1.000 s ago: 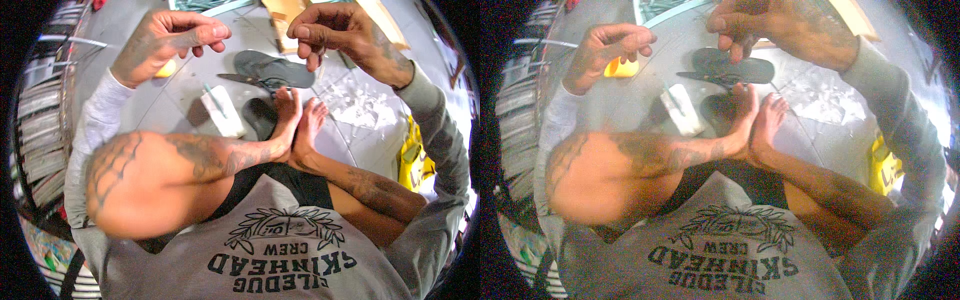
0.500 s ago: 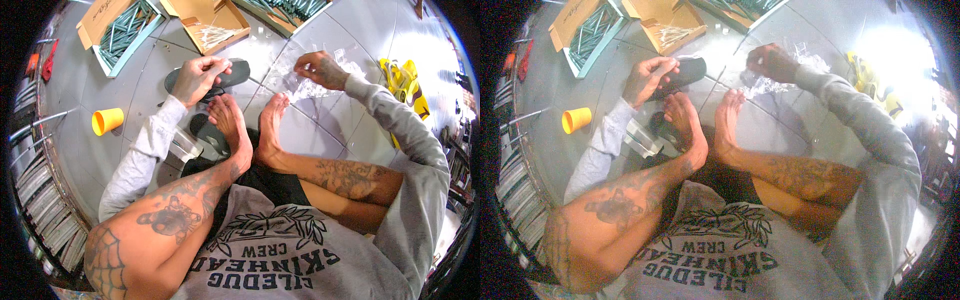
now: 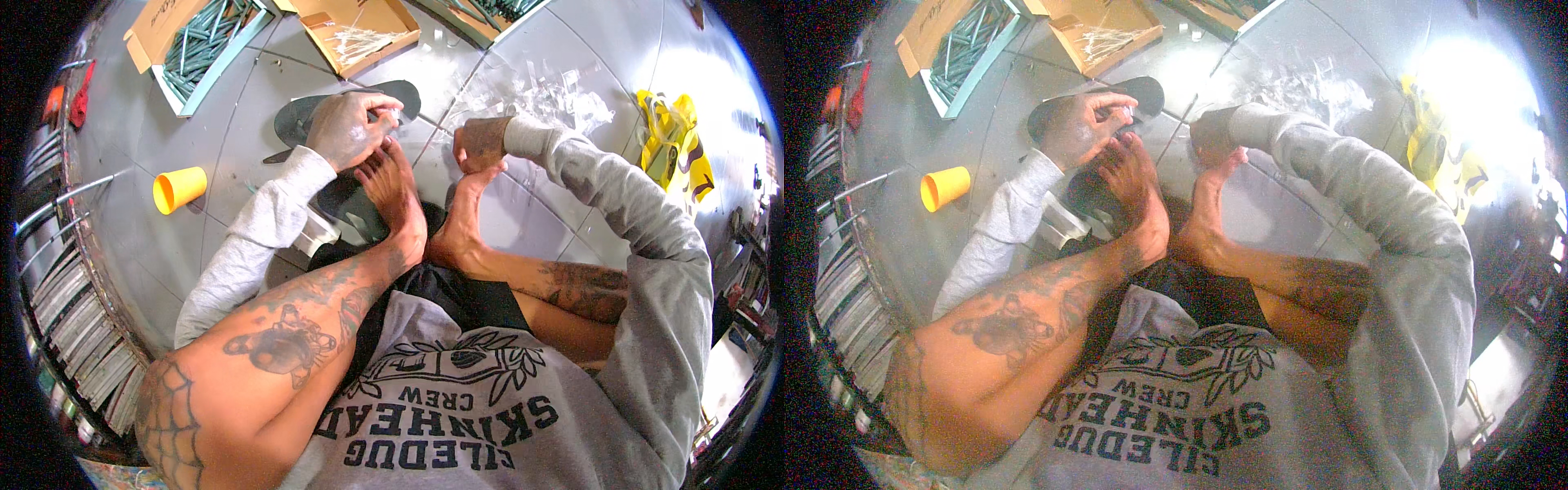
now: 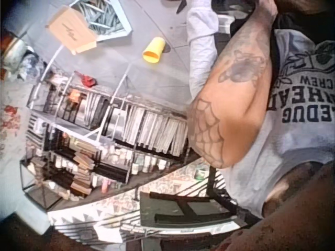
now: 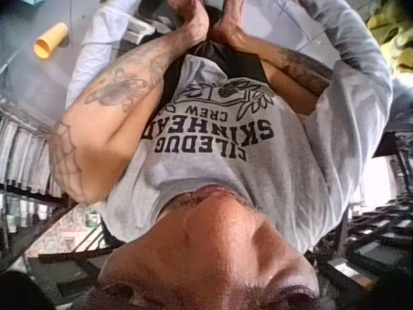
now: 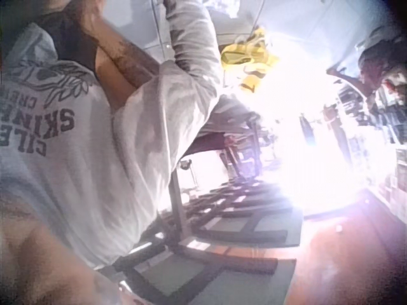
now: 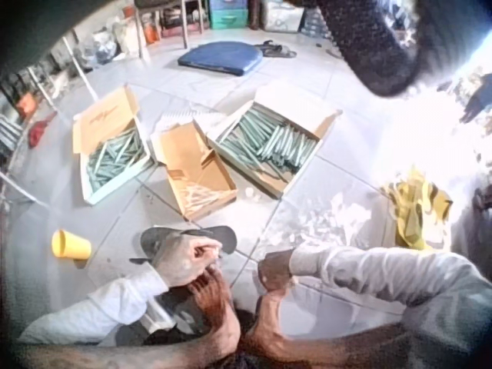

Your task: The person picks up small white components and inserts them into the ends of green plastic tubes by hand, then places the assembled items into a box while sitting on the floor.

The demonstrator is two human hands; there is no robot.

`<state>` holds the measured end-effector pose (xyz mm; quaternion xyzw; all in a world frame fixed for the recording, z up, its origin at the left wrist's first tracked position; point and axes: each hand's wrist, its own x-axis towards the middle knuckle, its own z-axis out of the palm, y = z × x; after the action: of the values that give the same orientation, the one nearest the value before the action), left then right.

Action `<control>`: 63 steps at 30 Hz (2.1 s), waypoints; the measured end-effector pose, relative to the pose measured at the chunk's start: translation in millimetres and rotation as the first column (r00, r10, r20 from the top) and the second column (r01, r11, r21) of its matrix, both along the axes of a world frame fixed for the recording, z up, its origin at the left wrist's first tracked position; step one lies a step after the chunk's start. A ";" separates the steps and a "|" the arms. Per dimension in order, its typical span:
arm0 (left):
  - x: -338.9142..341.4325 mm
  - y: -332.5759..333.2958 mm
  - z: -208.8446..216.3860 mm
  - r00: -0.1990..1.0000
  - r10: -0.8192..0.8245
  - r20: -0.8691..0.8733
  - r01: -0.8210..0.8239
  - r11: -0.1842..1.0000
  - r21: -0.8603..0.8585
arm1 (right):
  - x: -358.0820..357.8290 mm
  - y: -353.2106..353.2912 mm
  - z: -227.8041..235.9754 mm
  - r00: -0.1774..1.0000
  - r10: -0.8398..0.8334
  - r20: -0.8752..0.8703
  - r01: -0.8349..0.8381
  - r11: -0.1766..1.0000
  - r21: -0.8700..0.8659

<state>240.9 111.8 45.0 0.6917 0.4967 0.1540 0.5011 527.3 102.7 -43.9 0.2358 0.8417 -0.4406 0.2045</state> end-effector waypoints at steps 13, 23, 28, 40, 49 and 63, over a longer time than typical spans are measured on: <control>11.9 -17.5 -28.1 0.967 -0.021 -0.254 0.125 0.907 0.403 | -41.0 -2.9 -3.6 0.921 -0.385 -0.053 0.382 0.874 0.299; 23.0 -34.7 -30.8 0.996 0.016 0.085 -0.028 0.989 0.148 | -3.2 42.7 86.2 0.805 -0.578 0.129 0.582 0.731 -0.355; 53.7 -35.7 -12.1 0.954 0.124 0.272 -0.107 0.991 -0.076 | -10.4 47.0 151.4 0.793 -0.609 0.024 0.564 0.718 -0.408; 64.3 -30.4 -27.5 0.846 0.383 0.370 -0.460 0.876 0.145 | -18.1 5.8 213.0 0.648 -0.747 -0.148 0.697 0.660 -0.282; 78.2 -36.2 -1.6 0.980 -0.166 0.107 0.153 0.981 0.121 | 21.4 -1.5 253.4 0.438 -0.894 -0.094 0.610 0.372 -0.699; -9.0 -82.6 54.3 0.939 -0.116 0.323 -0.130 0.752 0.646 | -44.9 -35.0 226.7 0.311 -0.944 0.107 0.572 0.096 -0.815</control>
<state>231.9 29.1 99.3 0.7837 0.3178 0.4389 0.3036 482.3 67.7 182.8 0.4352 0.3353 -0.8127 -0.1944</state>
